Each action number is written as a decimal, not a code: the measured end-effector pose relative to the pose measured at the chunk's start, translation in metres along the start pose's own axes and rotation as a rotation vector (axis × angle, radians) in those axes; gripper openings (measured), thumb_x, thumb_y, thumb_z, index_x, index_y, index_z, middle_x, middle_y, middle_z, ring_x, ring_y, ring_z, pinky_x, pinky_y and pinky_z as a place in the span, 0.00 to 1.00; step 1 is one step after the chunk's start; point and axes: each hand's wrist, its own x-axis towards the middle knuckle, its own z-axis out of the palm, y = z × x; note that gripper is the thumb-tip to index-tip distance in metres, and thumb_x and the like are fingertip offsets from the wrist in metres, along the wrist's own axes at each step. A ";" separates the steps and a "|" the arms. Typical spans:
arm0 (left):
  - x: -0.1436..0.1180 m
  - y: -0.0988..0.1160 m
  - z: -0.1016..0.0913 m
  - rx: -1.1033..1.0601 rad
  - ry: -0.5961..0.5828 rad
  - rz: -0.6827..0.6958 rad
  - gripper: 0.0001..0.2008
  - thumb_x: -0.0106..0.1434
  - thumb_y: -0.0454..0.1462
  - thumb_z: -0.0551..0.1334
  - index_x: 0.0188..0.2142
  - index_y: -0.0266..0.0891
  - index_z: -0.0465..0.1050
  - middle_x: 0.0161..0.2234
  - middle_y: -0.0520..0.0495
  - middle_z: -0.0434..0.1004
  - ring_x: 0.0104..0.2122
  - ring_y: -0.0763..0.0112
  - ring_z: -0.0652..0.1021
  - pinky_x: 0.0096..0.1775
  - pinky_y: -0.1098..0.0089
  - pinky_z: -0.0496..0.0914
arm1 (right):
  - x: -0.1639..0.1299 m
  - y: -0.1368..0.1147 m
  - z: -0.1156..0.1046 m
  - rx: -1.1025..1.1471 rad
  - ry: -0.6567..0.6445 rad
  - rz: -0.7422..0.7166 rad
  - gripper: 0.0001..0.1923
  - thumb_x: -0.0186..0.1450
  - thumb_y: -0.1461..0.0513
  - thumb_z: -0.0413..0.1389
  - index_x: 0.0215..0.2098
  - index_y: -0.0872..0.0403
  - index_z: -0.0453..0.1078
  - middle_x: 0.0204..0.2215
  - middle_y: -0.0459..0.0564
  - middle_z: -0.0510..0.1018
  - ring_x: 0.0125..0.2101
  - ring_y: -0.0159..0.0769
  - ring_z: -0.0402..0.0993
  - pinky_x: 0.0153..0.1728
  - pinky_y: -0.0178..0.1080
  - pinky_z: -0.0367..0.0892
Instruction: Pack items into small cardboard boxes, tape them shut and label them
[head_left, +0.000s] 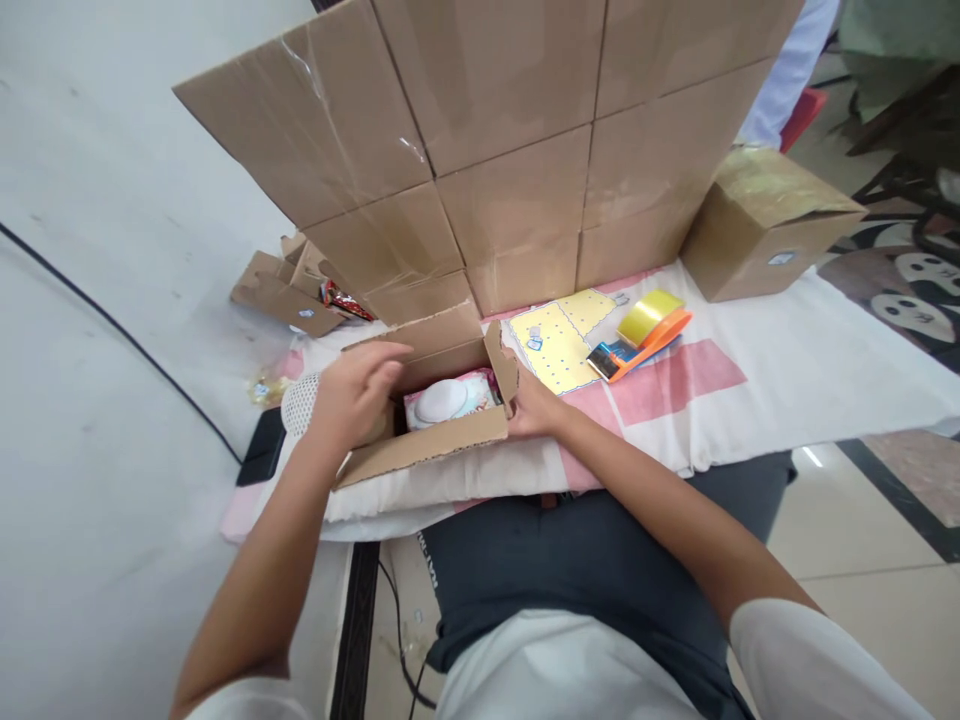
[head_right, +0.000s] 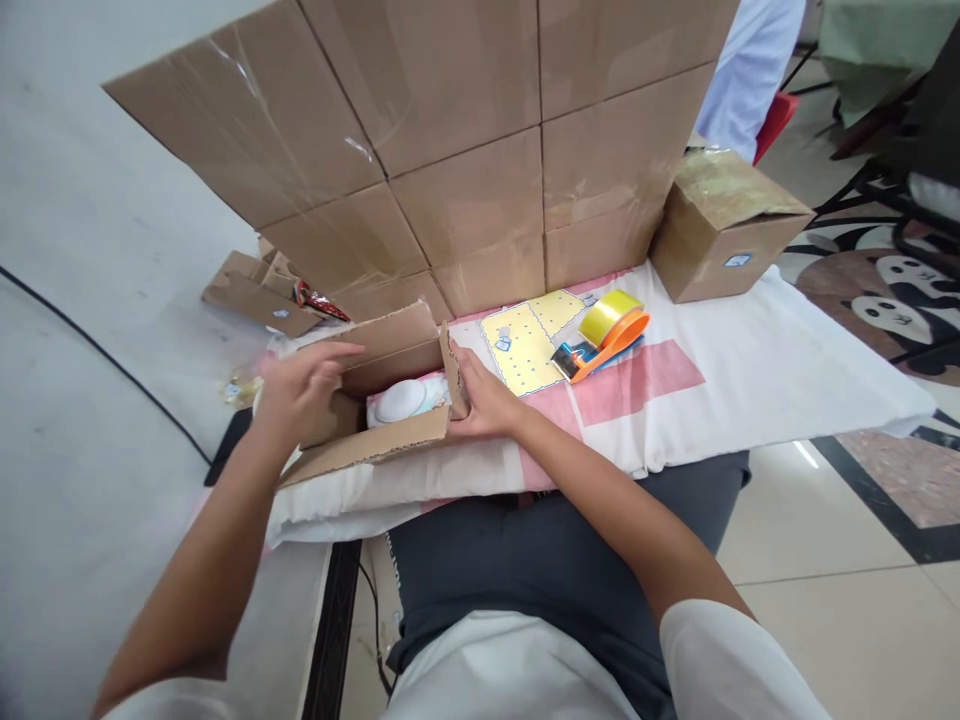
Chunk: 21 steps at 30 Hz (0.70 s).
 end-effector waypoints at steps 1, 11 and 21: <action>-0.010 -0.009 -0.005 -0.020 0.117 -0.041 0.27 0.76 0.51 0.46 0.50 0.42 0.79 0.50 0.44 0.83 0.53 0.60 0.80 0.58 0.59 0.71 | 0.000 -0.001 -0.001 0.016 0.008 -0.003 0.60 0.54 0.43 0.69 0.73 0.52 0.43 0.65 0.66 0.60 0.65 0.63 0.60 0.64 0.63 0.63; -0.134 -0.055 0.061 -0.240 0.158 -0.191 0.47 0.66 0.65 0.27 0.70 0.44 0.56 0.71 0.32 0.57 0.70 0.46 0.64 0.60 0.43 0.71 | 0.005 -0.004 -0.012 0.054 -0.006 -0.061 0.54 0.50 0.49 0.71 0.67 0.44 0.50 0.61 0.61 0.59 0.63 0.59 0.63 0.61 0.61 0.65; -0.098 -0.018 0.071 -0.502 0.746 -0.645 0.16 0.63 0.48 0.64 0.44 0.41 0.69 0.41 0.48 0.74 0.38 0.69 0.75 0.41 0.69 0.71 | 0.008 -0.009 -0.016 0.090 0.039 -0.184 0.54 0.55 0.44 0.70 0.70 0.40 0.46 0.74 0.60 0.47 0.73 0.60 0.48 0.69 0.65 0.53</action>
